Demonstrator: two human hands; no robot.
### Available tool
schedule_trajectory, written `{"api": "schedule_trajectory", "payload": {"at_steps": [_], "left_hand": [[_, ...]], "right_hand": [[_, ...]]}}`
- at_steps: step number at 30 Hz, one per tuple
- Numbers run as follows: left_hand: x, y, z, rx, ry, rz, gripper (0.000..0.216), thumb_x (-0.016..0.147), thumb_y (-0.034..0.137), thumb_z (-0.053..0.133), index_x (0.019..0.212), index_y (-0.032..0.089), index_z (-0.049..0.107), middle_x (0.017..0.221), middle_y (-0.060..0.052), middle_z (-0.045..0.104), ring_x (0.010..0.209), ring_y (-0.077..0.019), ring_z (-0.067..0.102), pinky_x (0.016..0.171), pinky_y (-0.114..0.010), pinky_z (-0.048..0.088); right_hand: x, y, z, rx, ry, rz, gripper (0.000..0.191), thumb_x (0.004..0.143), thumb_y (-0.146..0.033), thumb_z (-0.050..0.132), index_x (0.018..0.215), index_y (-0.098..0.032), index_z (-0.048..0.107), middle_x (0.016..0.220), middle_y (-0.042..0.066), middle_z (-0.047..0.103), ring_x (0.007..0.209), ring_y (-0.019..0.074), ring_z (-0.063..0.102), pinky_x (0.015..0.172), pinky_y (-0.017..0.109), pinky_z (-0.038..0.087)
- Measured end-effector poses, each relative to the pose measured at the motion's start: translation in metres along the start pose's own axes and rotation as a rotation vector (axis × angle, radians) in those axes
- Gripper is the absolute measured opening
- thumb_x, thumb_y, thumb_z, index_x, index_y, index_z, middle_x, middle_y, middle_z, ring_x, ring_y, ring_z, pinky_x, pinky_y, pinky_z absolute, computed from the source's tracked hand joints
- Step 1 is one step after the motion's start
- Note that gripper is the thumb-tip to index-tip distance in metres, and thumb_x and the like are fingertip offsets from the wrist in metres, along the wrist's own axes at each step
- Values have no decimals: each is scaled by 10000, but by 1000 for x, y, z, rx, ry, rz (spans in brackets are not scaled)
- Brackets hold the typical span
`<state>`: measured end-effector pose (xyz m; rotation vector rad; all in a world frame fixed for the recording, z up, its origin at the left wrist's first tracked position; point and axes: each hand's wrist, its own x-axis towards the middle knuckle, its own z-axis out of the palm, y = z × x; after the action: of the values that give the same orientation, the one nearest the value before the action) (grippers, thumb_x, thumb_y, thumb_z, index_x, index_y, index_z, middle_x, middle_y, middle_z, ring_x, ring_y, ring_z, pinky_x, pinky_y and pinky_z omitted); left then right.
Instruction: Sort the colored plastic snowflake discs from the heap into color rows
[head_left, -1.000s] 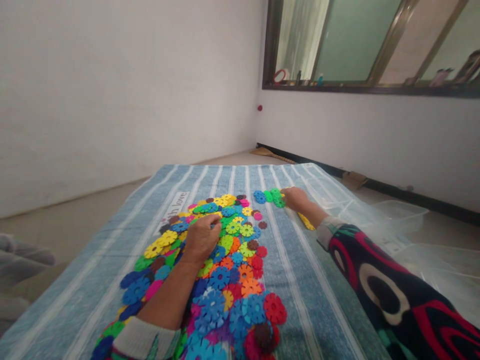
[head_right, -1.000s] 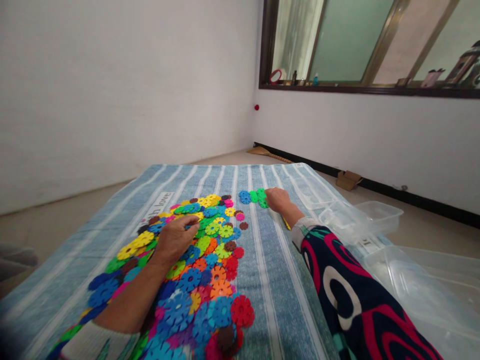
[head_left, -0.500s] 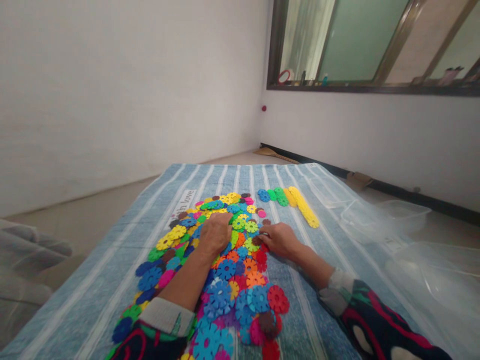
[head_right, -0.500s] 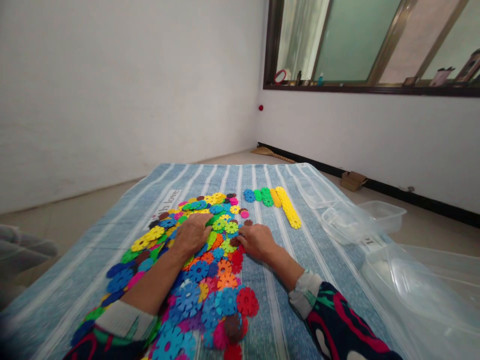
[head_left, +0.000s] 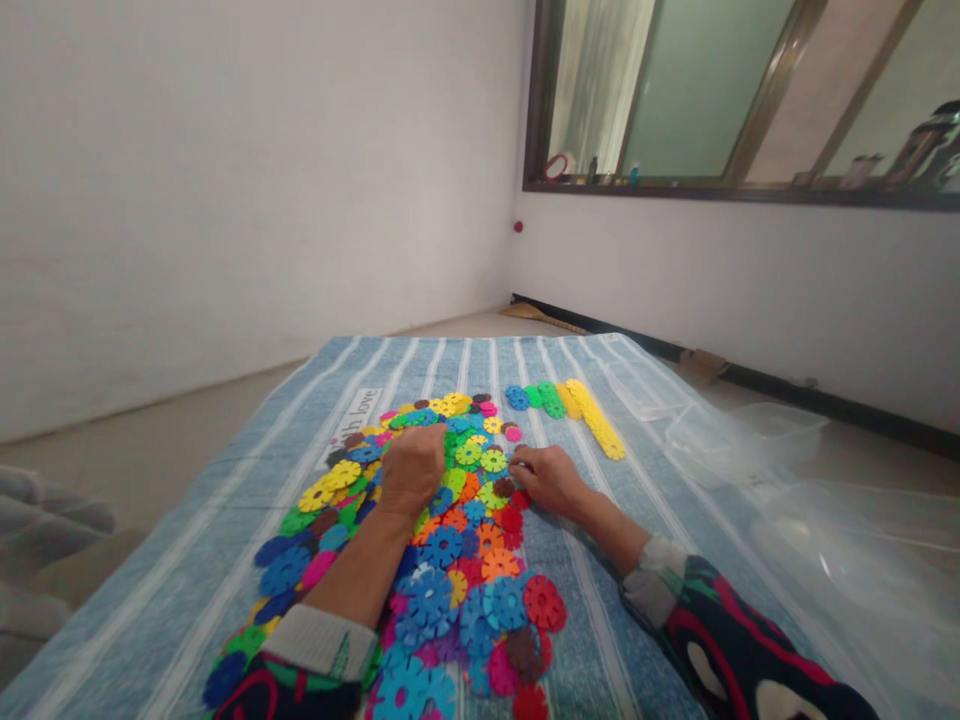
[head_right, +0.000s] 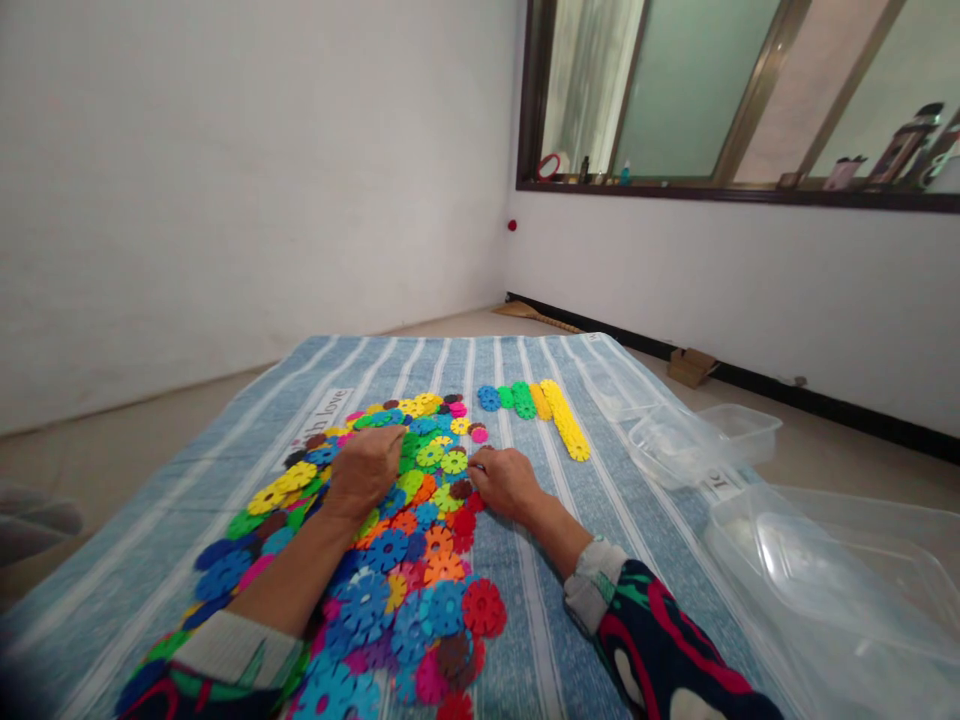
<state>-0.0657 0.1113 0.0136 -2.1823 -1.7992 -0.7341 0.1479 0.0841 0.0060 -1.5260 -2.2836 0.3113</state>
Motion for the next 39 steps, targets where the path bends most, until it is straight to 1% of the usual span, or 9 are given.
{"api": "schedule_trajectory", "payload": {"at_steps": [2, 4, 8, 14, 17, 21, 22, 28, 39], "left_hand": [[0, -1, -1, -168, 90, -52, 301, 842, 249, 405, 892, 143, 682, 878, -107, 709, 870, -231, 637, 826, -339, 477], [-1, 0, -3, -374, 107, -96, 286, 818, 294, 441, 885, 161, 684, 891, -69, 719, 841, -197, 648, 823, -303, 488], [-2, 3, -7, -712, -17, -171, 299, 747, 378, 522, 873, 161, 684, 866, -41, 726, 789, -178, 662, 759, -271, 519], [-4, 8, -12, -876, -127, -185, 320, 667, 434, 616, 818, 161, 690, 845, -47, 731, 805, -210, 667, 774, -319, 528], [-4, 8, -10, -824, -129, -181, 335, 671, 452, 613, 823, 166, 695, 850, -47, 730, 814, -217, 665, 784, -327, 521], [-4, 6, -7, -717, -113, -168, 316, 690, 443, 576, 799, 173, 697, 826, -30, 726, 789, -203, 661, 781, -302, 501], [-4, 6, -6, -696, -121, -161, 308, 695, 436, 563, 790, 175, 696, 805, -22, 724, 770, -195, 659, 768, -290, 497], [-5, 6, -7, -588, -181, -114, 280, 711, 403, 503, 718, 190, 684, 704, 6, 706, 673, -160, 633, 699, -248, 469], [-5, 3, -6, -522, -127, -150, 287, 726, 402, 481, 719, 191, 676, 663, 11, 685, 641, -153, 612, 637, -228, 448]], "right_hand": [[6, -1, 1, 99, 51, -5, 216, 849, -237, 492, 865, -216, 707, 800, 2, 691, 729, 126, 595, 655, 202, 353], [14, -4, 3, 227, 102, -4, 196, 831, -233, 523, 894, -206, 707, 727, -10, 673, 675, 113, 581, 641, 193, 366], [31, -15, 8, 477, 146, 50, 211, 801, -240, 574, 969, -171, 682, 554, -45, 595, 548, 97, 546, 577, 184, 383], [42, -17, 15, 620, 54, 11, 138, 801, -209, 544, 754, -156, 663, 461, -64, 537, 447, 81, 505, 502, 172, 376], [46, 0, -1, 477, 32, -6, 153, 810, -202, 532, 770, -150, 670, 491, -49, 572, 466, 82, 525, 508, 169, 375], [59, 39, -40, -110, 16, 47, 247, 870, -255, 462, 858, -178, 697, 653, -4, 670, 643, 102, 600, 596, 170, 379], [63, 50, -49, -172, 14, 68, 249, 866, -250, 464, 861, -180, 703, 714, 13, 688, 692, 113, 608, 619, 177, 375], [78, 92, -69, -369, -73, 155, 261, 844, -225, 465, 871, -181, 720, 900, 79, 705, 807, 166, 622, 628, 215, 351], [81, 98, -71, -527, -179, 190, 268, 858, -223, 449, 975, -187, 687, 999, 99, 684, 898, 186, 631, 683, 220, 398]]}}
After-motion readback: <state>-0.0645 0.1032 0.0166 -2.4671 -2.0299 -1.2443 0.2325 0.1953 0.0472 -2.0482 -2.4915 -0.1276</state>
